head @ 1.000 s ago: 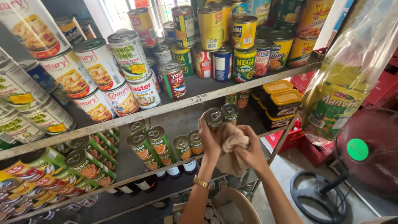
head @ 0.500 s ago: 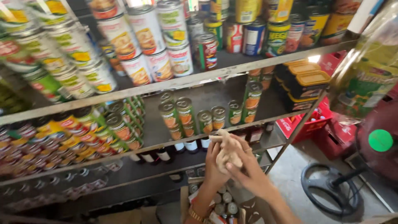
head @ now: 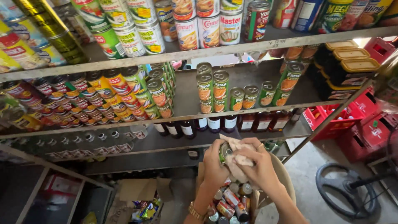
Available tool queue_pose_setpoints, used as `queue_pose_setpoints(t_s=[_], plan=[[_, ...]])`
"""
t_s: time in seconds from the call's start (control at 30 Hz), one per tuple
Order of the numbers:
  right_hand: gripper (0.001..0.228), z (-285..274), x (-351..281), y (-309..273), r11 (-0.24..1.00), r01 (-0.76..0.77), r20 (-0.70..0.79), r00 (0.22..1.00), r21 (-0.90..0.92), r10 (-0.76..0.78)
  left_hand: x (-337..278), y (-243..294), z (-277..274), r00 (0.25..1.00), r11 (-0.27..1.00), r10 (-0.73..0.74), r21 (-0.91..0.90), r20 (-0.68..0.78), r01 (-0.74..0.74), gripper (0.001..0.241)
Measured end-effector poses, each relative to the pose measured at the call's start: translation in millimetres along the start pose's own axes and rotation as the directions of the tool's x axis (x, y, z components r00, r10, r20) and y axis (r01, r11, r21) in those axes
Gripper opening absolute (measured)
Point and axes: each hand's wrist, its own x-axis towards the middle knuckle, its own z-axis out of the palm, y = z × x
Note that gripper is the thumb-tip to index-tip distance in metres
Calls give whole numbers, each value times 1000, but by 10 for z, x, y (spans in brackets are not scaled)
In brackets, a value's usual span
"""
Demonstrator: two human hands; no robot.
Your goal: Cleaning and organizing canned food items on retail shelves using a cloth.
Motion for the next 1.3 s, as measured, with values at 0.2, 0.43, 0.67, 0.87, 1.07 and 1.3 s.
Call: queue_pose_setpoints(t_s=[0.2, 0.43, 0.67, 0.87, 1.07, 1.3], plan=[[27, 115, 58, -76, 975, 162, -97, 979, -149, -178, -49, 57, -103, 982, 994, 108, -11, 154, -108, 76], [29, 2, 54, -37, 974, 58, -183, 978, -217, -99, -69, -18, -149, 987, 997, 37, 58, 154, -47, 64], [29, 74, 103, -211, 963, 190, -43, 978, -191, -202, -60, -106, -141, 980, 1000, 20, 1, 196, -20, 66], [27, 57, 286, -274, 949, 121, -83, 985, -290, -151, -31, -137, -291, 974, 995, 40, 76, 223, -58, 71], [23, 29, 193, -368, 964, 145, 50, 989, -224, -137, -45, -188, -346, 991, 1000, -10, 14, 136, 8, 64], [29, 202, 334, -241, 938, 244, -54, 963, -247, -264, -38, -81, -327, 979, 999, -46, 17, 197, 43, 66]])
